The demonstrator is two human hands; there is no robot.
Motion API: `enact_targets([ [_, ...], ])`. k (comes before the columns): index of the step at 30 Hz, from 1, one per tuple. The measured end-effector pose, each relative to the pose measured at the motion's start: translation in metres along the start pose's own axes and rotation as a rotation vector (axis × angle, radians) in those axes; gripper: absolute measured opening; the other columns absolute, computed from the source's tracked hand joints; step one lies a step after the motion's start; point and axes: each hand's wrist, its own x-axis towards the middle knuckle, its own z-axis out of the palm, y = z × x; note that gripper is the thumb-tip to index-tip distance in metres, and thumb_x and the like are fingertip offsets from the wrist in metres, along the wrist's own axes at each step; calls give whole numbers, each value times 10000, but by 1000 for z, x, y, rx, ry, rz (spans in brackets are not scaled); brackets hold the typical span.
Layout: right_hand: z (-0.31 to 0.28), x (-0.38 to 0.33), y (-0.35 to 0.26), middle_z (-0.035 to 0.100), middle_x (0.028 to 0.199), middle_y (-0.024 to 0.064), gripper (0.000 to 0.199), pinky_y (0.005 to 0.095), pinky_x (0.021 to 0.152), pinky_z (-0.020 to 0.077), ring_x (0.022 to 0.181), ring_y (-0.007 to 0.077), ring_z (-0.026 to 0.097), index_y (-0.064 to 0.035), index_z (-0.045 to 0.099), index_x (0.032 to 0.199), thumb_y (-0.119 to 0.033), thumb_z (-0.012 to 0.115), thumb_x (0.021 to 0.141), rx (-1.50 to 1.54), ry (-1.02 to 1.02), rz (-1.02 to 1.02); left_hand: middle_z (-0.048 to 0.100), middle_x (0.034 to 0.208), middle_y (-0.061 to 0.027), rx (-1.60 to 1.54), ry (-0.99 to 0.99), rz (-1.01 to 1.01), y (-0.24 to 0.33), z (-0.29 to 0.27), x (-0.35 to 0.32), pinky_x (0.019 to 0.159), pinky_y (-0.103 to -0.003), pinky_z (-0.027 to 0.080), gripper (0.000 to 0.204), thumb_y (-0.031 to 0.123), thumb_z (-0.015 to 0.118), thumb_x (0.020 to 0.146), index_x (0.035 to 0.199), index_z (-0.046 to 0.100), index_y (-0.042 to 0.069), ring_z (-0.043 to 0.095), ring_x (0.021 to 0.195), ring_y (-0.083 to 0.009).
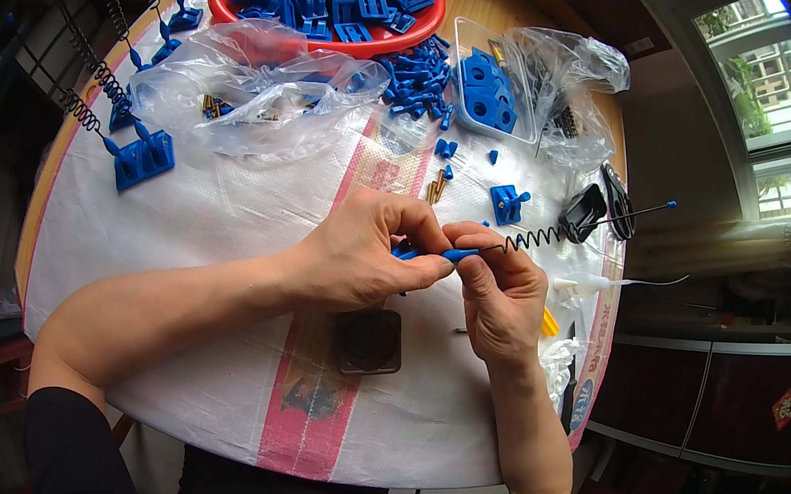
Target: Assemble small plastic and metal components, including a spring, onto a base.
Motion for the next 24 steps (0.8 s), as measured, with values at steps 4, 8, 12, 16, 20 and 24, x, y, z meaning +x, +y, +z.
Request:
enact_targets([
  [4, 2, 0, -1, 656, 1149, 130, 159, 319, 943, 488, 1054, 178, 618, 27, 670, 1068, -33, 653, 922, 2, 12, 6, 665, 863, -21, 7, 2, 6, 0, 0, 0, 727, -241, 496, 86, 75, 716, 847, 881, 687, 2, 597, 807, -62],
  [8, 0, 0, 2, 657, 1146, 130, 162, 317, 940, 488, 1050, 175, 617, 27, 668, 1071, -36, 654, 922, 6, 1, -3, 664, 867, -22, 35, -5, 29, -2, -1, 1, 753, -249, 498, 86, 75, 717, 847, 880, 686, 2, 598, 825, -65],
  [12, 2, 0, 1, 657, 1143, 128, 166, 316, 938, 488, 1047, 174, 617, 29, 666, 1075, -38, 653, 924, 9, 5, -13, 664, 869, -24, -6, -9, 19, -3, -1, 0, 763, -252, 498, 84, 74, 717, 847, 879, 684, 4, 599, 833, -66],
  [16, 3, 0, 1, 655, 1146, 128, 173, 315, 935, 490, 1044, 172, 617, 30, 664, 1085, -36, 650, 925, 11, -2, -10, 666, 877, -26, -17, -8, 9, -3, -1, 0, 762, -250, 498, 89, 77, 716, 852, 882, 679, 2, 600, 835, -66],
  [20, 1, 0, 4, 651, 1152, 129, 195, 314, 934, 492, 1042, 171, 616, 34, 659, 1105, -31, 654, 921, 19, -11, -13, 670, 868, -25, -37, -11, -8, -3, 0, 0, 731, -243, 502, 94, 83, 717, 855, 885, 677, 2, 604, 817, -61],
  [24, 2, 0, 2, 648, 1152, 129, 215, 314, 935, 491, 1038, 171, 615, 38, 653, 1120, -22, 660, 913, 21, -2, -10, 672, 835, -21, -43, -14, -29, -1, -1, 1, 698, -237, 503, 101, 93, 717, 857, 890, 681, 5, 612, 788, -60],
])
